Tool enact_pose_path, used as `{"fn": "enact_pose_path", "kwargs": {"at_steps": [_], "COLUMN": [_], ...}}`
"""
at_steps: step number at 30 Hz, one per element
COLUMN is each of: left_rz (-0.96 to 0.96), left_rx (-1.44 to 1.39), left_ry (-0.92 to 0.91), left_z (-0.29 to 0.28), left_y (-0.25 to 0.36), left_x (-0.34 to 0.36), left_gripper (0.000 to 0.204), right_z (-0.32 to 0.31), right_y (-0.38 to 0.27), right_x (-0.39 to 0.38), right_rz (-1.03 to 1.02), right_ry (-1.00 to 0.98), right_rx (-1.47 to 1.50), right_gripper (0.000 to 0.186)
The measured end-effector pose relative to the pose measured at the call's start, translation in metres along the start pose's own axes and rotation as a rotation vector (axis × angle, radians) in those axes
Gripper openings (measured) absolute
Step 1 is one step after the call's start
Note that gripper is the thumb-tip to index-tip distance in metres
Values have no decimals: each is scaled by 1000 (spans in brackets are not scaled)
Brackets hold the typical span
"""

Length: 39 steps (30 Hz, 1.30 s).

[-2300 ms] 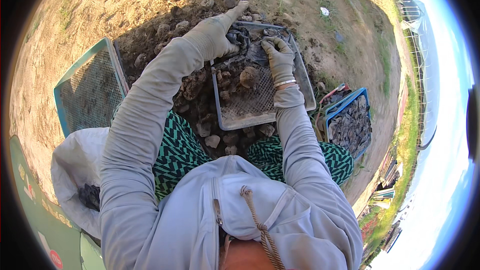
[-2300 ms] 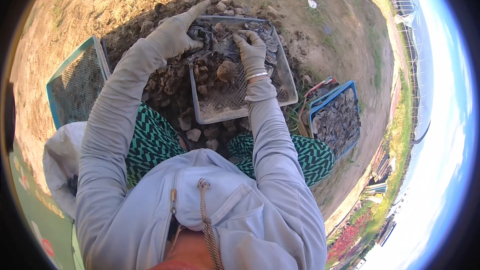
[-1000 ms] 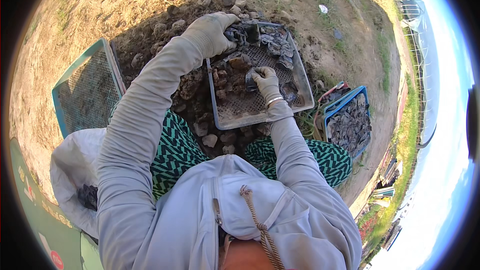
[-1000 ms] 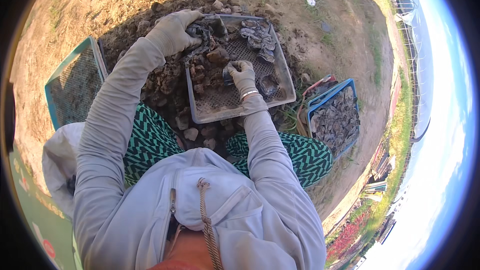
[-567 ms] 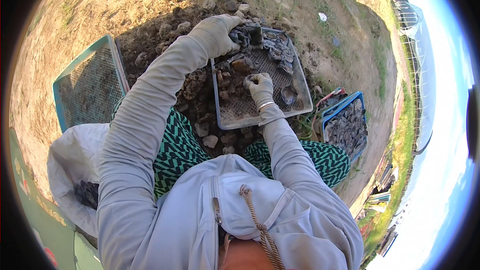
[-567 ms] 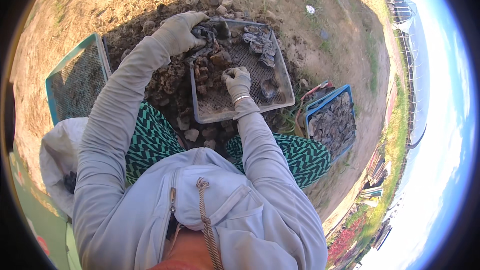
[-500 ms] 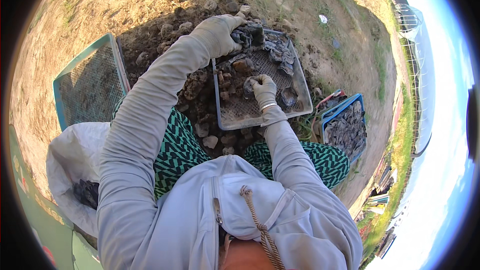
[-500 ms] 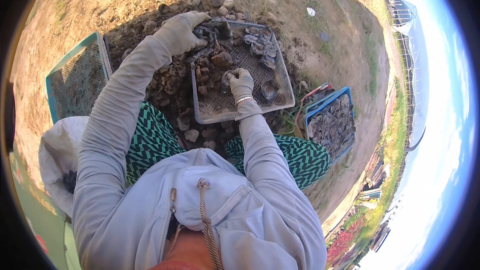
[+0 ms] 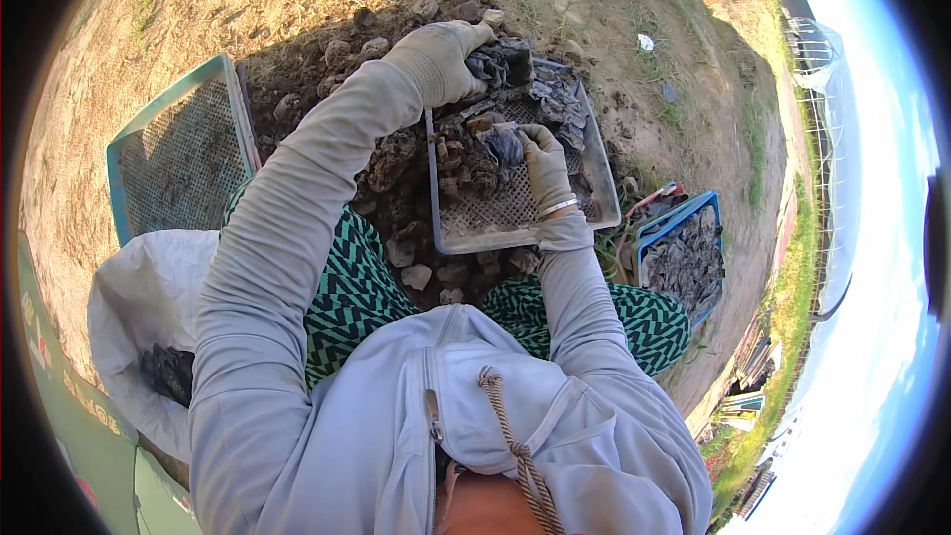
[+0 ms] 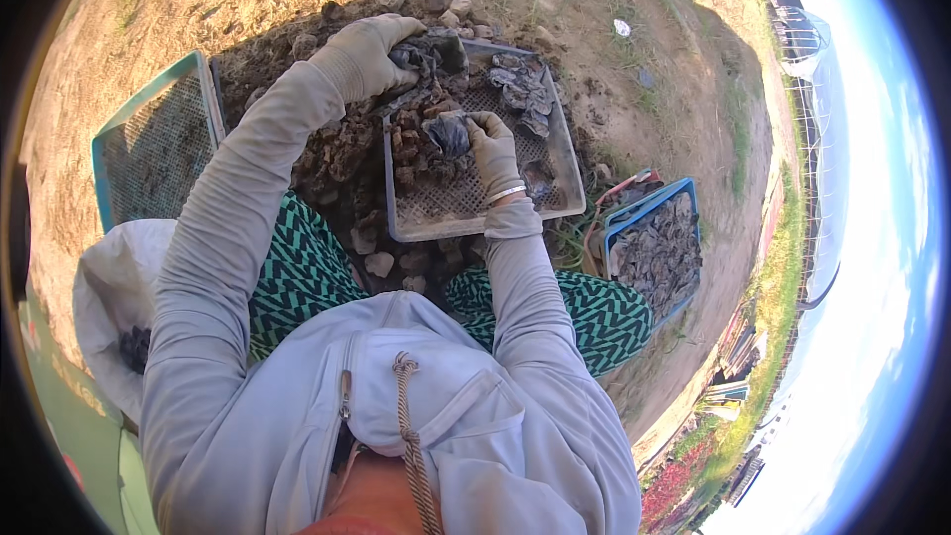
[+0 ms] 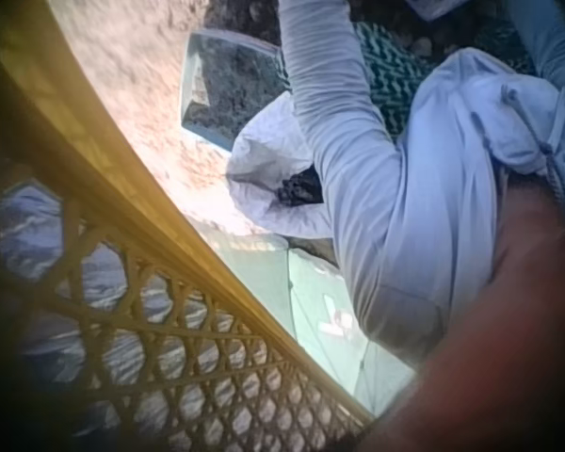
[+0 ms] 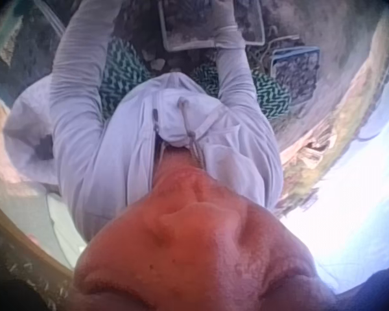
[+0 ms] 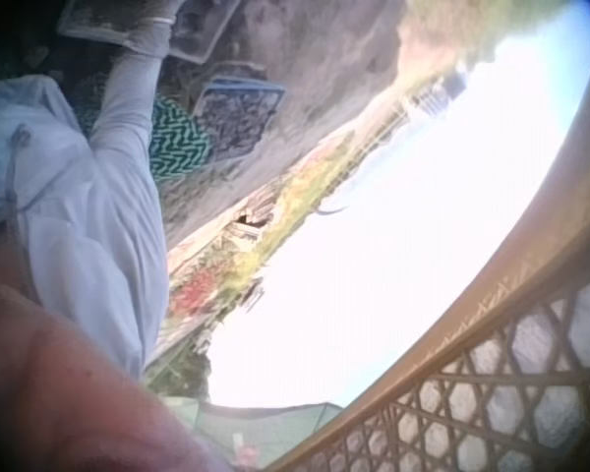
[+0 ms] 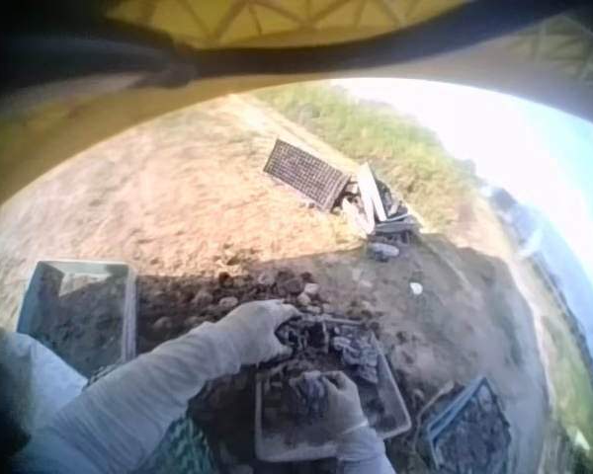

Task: Sorting and cleaning soil from organic items (likely mushrooms or truffles) and placing them into plastic storage trays.

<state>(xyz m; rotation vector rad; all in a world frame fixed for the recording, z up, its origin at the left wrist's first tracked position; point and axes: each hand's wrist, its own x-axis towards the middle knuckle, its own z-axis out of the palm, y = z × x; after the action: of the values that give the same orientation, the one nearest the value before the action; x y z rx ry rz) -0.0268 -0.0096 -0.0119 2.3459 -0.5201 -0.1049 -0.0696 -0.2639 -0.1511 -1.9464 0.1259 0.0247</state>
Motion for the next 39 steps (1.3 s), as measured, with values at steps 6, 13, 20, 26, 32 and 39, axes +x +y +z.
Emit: {"fn": "enact_pose_path", "kwargs": {"at_steps": [6, 13, 20, 26, 32, 39], "left_rz": [-11, -34, 14, -12, 89, 162], "left_rx": [-21, 30, 126, 140, 311, 111], "left_ry": [24, 79, 183, 100, 76, -204], "left_z": [1, 0, 6, 0, 4, 29], "left_y": [-5, -5, -11, -4, 6, 14], "left_x": [1, -4, -8, -4, -9, -7], "left_gripper": [58, 55, 52, 56, 56, 53], "right_z": [5, -6, -16, -30, -22, -27], "right_y": [5, -37, -58, -78, -89, -104], "right_x": [18, 43, 55, 71, 62, 40], "right_rz": [-15, -42, 84, 32, 99, -33], "right_ry": [-31, -4, -16, -81, -57, -439], "right_rx": [32, 141, 10, 193, 249, 455], "right_gripper": [11, 9, 13, 17, 17, 23]}}
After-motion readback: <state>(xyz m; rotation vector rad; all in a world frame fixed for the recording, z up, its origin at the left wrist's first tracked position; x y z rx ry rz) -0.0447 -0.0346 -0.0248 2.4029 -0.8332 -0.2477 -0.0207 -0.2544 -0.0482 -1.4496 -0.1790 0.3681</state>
